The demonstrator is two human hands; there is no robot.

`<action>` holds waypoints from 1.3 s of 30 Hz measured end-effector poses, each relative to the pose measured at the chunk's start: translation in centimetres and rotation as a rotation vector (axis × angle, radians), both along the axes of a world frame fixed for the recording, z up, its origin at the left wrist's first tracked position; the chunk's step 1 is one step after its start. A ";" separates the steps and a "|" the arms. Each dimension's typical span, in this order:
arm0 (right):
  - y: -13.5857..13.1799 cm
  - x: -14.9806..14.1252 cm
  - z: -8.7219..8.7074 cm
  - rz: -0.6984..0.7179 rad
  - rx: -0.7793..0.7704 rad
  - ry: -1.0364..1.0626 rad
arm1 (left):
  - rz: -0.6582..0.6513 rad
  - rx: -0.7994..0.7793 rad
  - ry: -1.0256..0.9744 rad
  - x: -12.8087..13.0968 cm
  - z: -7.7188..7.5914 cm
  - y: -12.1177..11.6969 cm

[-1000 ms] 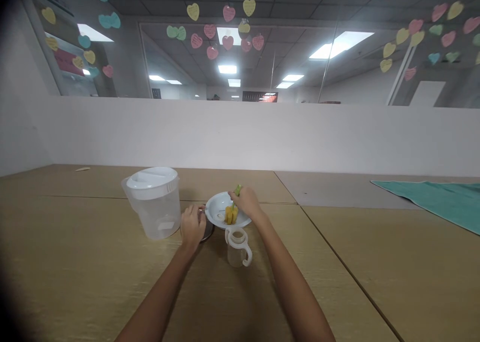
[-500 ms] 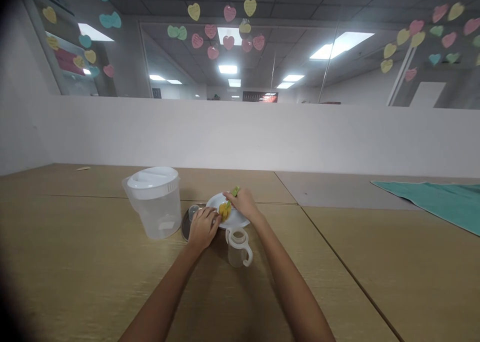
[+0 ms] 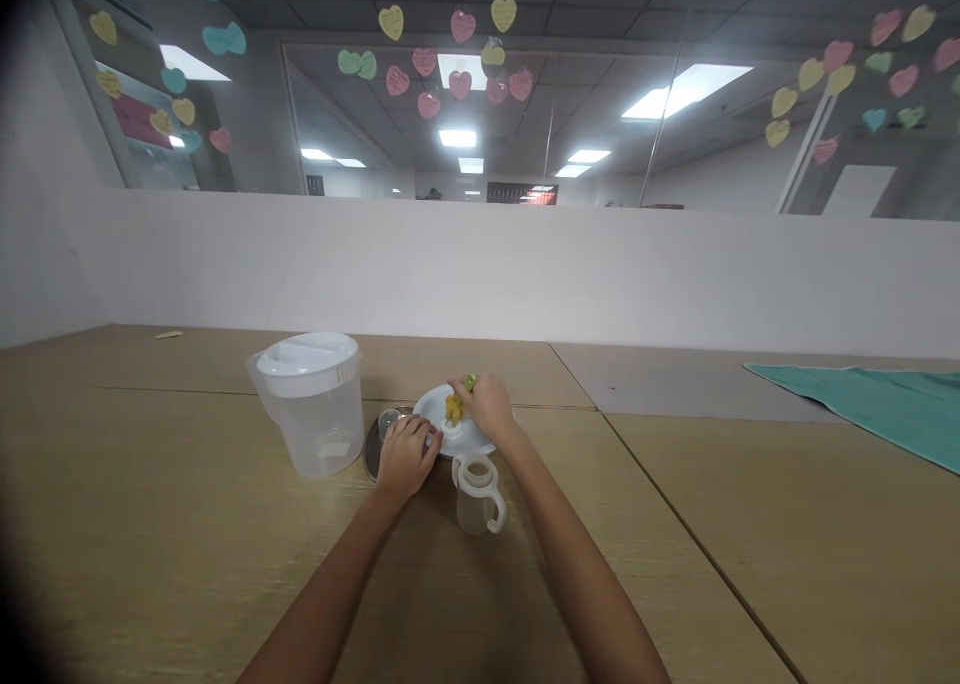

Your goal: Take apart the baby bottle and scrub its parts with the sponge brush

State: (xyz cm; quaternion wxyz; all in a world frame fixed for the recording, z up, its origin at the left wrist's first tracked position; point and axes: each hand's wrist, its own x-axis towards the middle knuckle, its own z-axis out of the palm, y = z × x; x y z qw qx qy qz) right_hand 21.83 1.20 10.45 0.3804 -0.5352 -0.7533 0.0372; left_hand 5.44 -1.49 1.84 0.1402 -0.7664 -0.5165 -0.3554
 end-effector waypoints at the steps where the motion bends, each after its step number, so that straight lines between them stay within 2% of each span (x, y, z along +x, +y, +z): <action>1: 0.0 -0.1 0.0 0.005 -0.007 -0.011 | -0.002 0.004 -0.002 0.0 0.0 0.0; 7: -0.2 -0.2 0.2 0.081 -0.062 0.045 | 0.008 0.021 0.002 0.1 0.1 -0.1; 14: 0.5 0.3 -0.2 0.097 -0.148 0.303 | 0.092 0.047 -0.058 -0.1 0.0 0.0; 25: 1.7 1.7 -0.8 0.130 -0.324 0.694 | 0.128 0.046 -0.040 -0.4 -0.6 0.4; 31: 2.1 2.6 -0.8 0.162 -0.313 0.867 | 0.148 0.044 -0.064 -0.6 -0.7 0.6; 39: 1.8 2.4 -0.4 0.174 -0.312 0.944 | 0.085 0.071 -0.085 -0.4 -0.2 0.2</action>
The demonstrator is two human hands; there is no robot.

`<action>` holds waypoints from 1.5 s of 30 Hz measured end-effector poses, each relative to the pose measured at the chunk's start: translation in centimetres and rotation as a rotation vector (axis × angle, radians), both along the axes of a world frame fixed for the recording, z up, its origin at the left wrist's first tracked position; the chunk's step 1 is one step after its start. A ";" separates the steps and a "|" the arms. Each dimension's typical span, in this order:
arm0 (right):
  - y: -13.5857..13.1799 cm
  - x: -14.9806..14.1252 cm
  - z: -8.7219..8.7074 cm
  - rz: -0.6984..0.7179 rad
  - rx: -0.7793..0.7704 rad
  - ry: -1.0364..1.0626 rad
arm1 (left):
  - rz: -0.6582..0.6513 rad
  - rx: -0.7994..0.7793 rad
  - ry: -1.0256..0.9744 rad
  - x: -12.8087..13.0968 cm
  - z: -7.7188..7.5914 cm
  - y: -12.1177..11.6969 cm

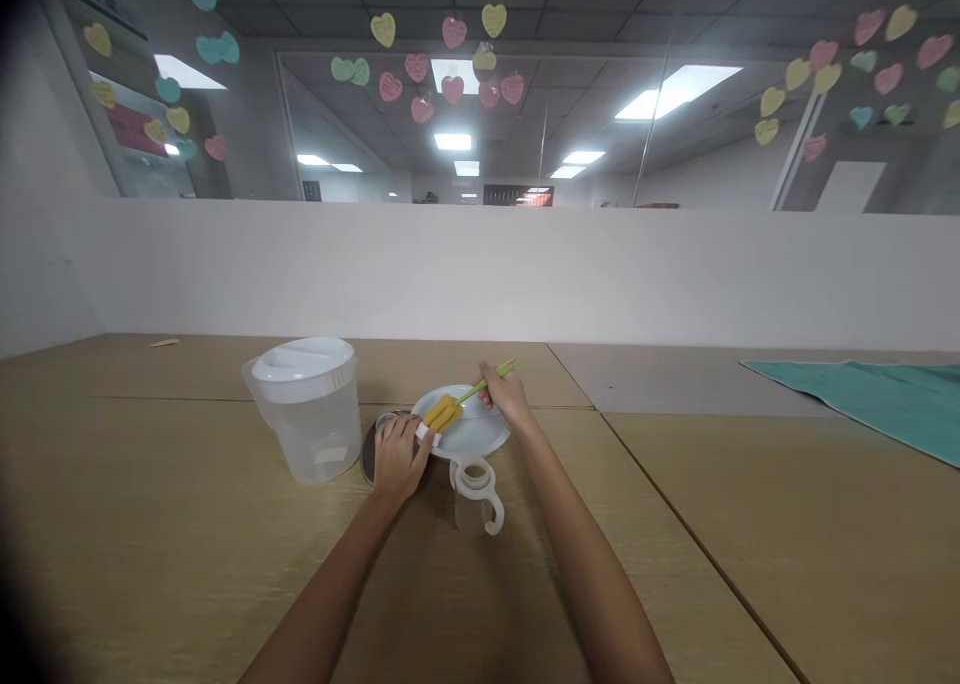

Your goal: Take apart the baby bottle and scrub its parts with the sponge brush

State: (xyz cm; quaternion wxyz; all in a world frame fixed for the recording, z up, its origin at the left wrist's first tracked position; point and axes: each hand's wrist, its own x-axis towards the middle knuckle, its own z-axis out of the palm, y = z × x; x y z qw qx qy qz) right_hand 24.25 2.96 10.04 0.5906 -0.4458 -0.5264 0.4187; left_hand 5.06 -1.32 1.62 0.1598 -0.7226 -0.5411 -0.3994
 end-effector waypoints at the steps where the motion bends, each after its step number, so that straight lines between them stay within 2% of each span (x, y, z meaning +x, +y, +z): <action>1: -0.1 0.0 0.1 0.002 0.003 0.003 | -0.002 0.005 0.007 0.1 0.1 -0.1; 8: -1.2 0.0 1.4 -0.142 0.056 0.079 | 0.011 0.038 -0.020 0.3 0.2 -0.1; 11: -1.9 -0.2 2.0 -0.130 0.142 -0.056 | -0.022 0.078 -0.062 0.3 0.3 -0.2; 16: -3.7 -1.0 3.0 -0.363 0.455 -0.355 | -0.081 0.162 -0.161 0.4 1.0 -0.6; 18: -4.3 -1.2 3.5 -0.318 0.472 -0.347 | -0.080 0.186 -0.185 0.5 1.1 -0.6; 22: -5.1 -1.4 4.2 -0.116 0.357 -0.129 | -0.036 0.250 -0.167 0.4 0.7 -0.1; 24: -5.3 -1.4 4.3 -0.034 0.323 -0.112 | -0.007 0.290 -0.146 0.4 0.4 0.2; 26: -5.5 -1.5 4.4 -0.031 0.358 -0.216 | -0.006 0.297 -0.129 0.4 0.3 0.2; 30: -5.7 -1.8 4.2 -0.235 0.639 -0.545 | -0.039 0.253 -0.146 0.4 0.6 -0.2; 32: -5.7 -2.0 4.0 -0.272 0.713 -0.619 | -0.030 0.246 -0.177 0.3 0.9 -0.5; 34: -5.7 -2.2 4.0 -0.200 0.640 -0.543 | -0.017 0.246 -0.198 0.3 1.0 -0.5; 38: -6.1 -2.1 4.8 -0.001 0.307 -0.018 | 0.039 0.264 -0.213 0.0 0.9 -0.1; 41: -6.3 -1.6 5.5 0.014 0.189 0.258 | 0.104 0.239 -0.192 -0.5 0.9 0.1; 45: -6.1 -0.7 5.8 -0.018 0.133 0.398 | 0.070 0.161 -0.205 -1.8 1.0 -0.4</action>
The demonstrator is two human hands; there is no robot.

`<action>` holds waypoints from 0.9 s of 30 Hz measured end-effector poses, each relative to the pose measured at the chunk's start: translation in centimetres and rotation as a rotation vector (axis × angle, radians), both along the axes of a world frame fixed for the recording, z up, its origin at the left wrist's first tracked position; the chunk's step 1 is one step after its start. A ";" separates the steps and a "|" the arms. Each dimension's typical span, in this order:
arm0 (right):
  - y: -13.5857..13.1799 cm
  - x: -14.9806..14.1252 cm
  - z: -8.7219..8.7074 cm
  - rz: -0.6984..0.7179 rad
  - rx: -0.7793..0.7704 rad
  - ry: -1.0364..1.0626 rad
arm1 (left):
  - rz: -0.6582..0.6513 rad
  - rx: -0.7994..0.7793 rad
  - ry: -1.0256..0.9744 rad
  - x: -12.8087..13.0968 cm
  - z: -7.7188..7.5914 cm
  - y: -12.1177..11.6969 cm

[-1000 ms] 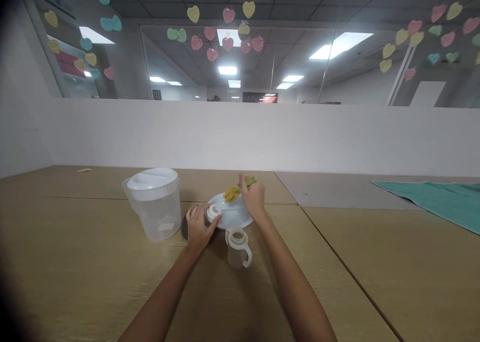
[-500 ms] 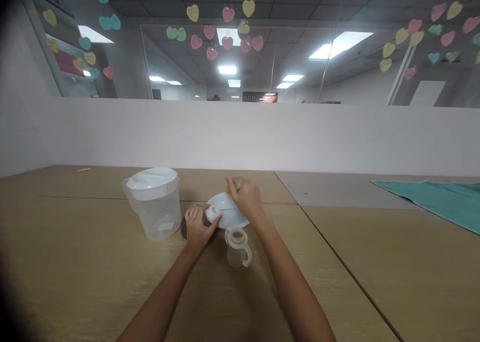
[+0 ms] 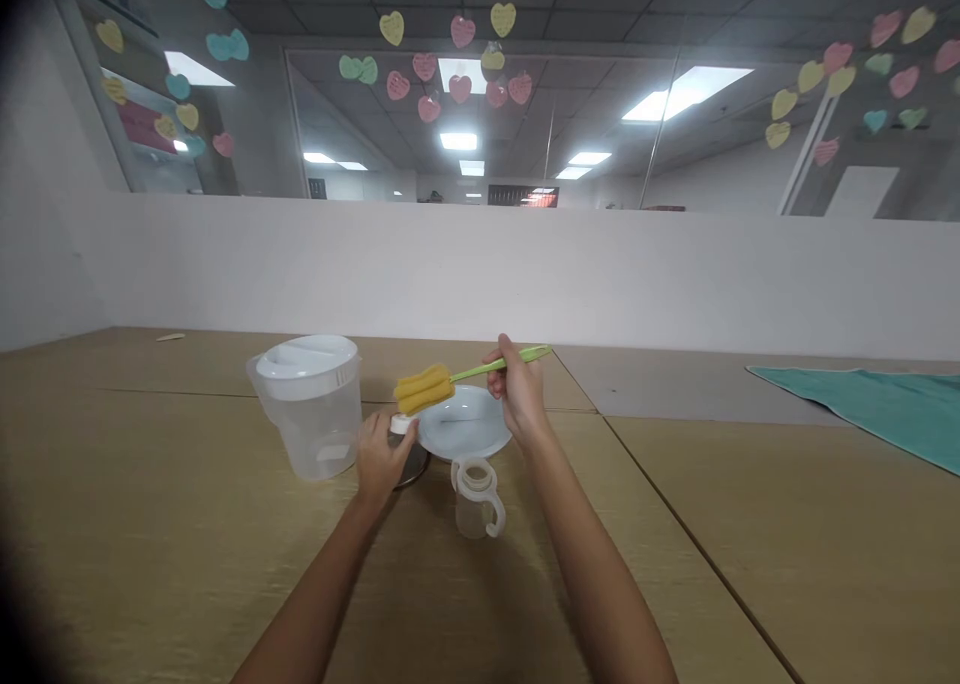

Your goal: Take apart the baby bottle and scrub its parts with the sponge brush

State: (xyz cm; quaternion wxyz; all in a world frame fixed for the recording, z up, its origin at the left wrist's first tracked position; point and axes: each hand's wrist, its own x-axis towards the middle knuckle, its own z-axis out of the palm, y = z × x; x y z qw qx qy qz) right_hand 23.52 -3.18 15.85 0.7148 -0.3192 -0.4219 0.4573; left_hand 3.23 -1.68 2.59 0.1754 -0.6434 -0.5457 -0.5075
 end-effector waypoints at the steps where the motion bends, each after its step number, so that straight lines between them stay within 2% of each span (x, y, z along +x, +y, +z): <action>1: 0.1 0.2 0.0 -0.006 -0.008 0.025 | -0.022 -0.012 0.002 -0.4 -0.1 -0.1; 6: 0.5 0.9 0.0 -0.043 0.002 0.040 | -0.031 -0.116 0.039 -1.8 -1.1 -0.1; 10: 0.2 1.2 0.2 0.017 -0.018 -0.008 | 0.096 -0.280 0.135 -1.9 -1.4 0.1; 14: 0.1 1.4 0.2 0.026 -0.025 -0.020 | 0.218 -0.326 0.167 -1.5 -1.1 0.0; 19: 0.4 1.5 0.1 0.019 -0.027 -0.027 | 0.236 -0.500 0.106 -1.2 -1.1 0.0; 22: 0.5 1.6 0.1 0.024 -0.029 -0.034 | 0.145 -0.413 0.062 -0.9 -0.7 0.0; 27: 0.7 1.9 0.1 0.005 -0.020 -0.036 | -0.294 -0.145 -0.175 0.5 0.7 -1.5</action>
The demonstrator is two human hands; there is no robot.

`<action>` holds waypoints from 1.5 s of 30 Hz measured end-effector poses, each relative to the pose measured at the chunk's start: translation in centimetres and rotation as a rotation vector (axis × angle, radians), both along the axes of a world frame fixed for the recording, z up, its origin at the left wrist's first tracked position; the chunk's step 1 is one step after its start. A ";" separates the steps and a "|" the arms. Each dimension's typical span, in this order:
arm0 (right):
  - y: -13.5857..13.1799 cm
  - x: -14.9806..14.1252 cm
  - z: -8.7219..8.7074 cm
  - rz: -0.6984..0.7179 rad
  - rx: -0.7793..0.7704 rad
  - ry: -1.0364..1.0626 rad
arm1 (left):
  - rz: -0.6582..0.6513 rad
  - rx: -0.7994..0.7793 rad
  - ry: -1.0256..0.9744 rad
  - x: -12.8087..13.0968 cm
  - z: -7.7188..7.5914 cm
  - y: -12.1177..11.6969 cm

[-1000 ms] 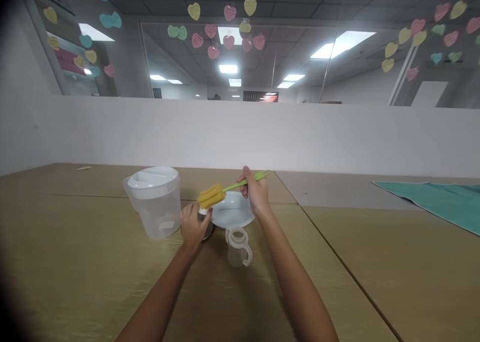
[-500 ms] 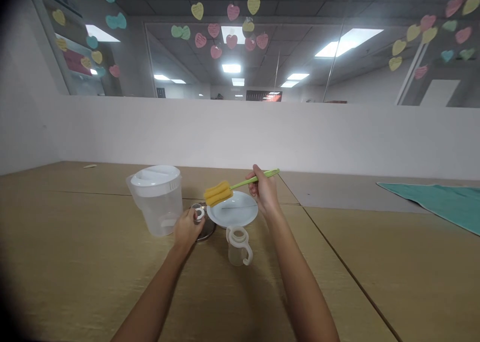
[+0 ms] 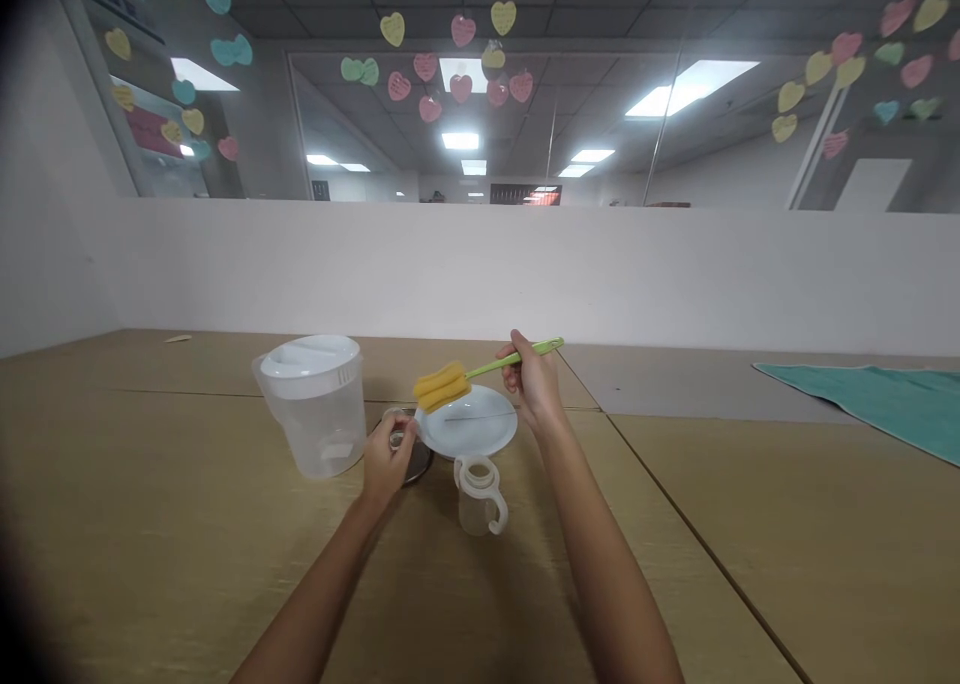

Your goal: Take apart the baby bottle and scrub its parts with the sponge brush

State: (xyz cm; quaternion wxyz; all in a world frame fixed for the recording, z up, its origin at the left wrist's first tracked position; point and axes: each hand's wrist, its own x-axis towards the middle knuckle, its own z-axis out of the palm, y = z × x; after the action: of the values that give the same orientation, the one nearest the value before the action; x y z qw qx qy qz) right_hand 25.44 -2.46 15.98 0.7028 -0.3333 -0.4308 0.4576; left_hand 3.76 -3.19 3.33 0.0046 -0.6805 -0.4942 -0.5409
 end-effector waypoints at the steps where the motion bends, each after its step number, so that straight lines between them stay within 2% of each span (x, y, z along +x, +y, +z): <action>1: 0.0 0.1 0.0 -0.004 0.002 0.001 | -0.080 0.035 -0.018 0.6 0.1 -0.5; 4: 0.2 0.7 0.1 -0.015 0.009 0.008 | -0.363 0.121 0.077 2.7 -0.4 -2.3; 6: 0.1 1.0 0.2 -0.020 0.014 0.021 | -0.559 0.111 0.153 4.3 -1.2 -3.2; 7: 0.1 1.2 0.3 -0.022 0.017 0.029 | -0.610 0.100 0.149 5.0 -1.6 -3.5; 12: 0.0 1.9 0.6 -0.041 0.004 0.061 | -0.538 -0.047 -0.018 7.1 -2.8 -4.0; 19: 0.3 2.2 0.5 -0.049 0.019 0.043 | -0.545 -0.324 -0.159 7.7 -2.4 -4.1; 21: 0.2 2.2 0.6 -0.053 0.016 0.040 | -0.592 -0.414 -0.153 7.7 -2.2 -4.1; 28: 0.0 2.1 0.7 -0.056 0.016 0.047 | -0.886 -0.660 -0.053 7.4 -2.0 -4.0; 30: 0.0 2.1 0.6 -0.055 0.015 0.045 | -0.907 -0.678 -0.033 7.4 -2.0 -4.1; 35: 0.0 2.1 0.6 -0.059 0.016 0.041 | -0.874 -0.604 0.018 7.5 -2.1 -4.4; 41: -0.1 2.1 0.6 -0.061 0.018 0.041 | -0.916 -0.723 -0.118 7.1 -2.1 -3.8; 43: 0.0 2.1 0.6 -0.057 0.017 0.038 | -0.997 -0.764 -0.216 6.8 -2.0 -3.5; 45: 0.0 2.1 0.6 -0.056 0.017 0.040 | -1.131 -0.833 -0.363 6.5 -2.0 -3.2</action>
State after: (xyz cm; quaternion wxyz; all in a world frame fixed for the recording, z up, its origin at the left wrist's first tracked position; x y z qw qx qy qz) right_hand 27.50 -2.49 16.55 0.7266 -0.3303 -0.4109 0.4406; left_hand 10.29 -6.34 1.35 -0.6176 -0.6768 -0.2244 -0.3319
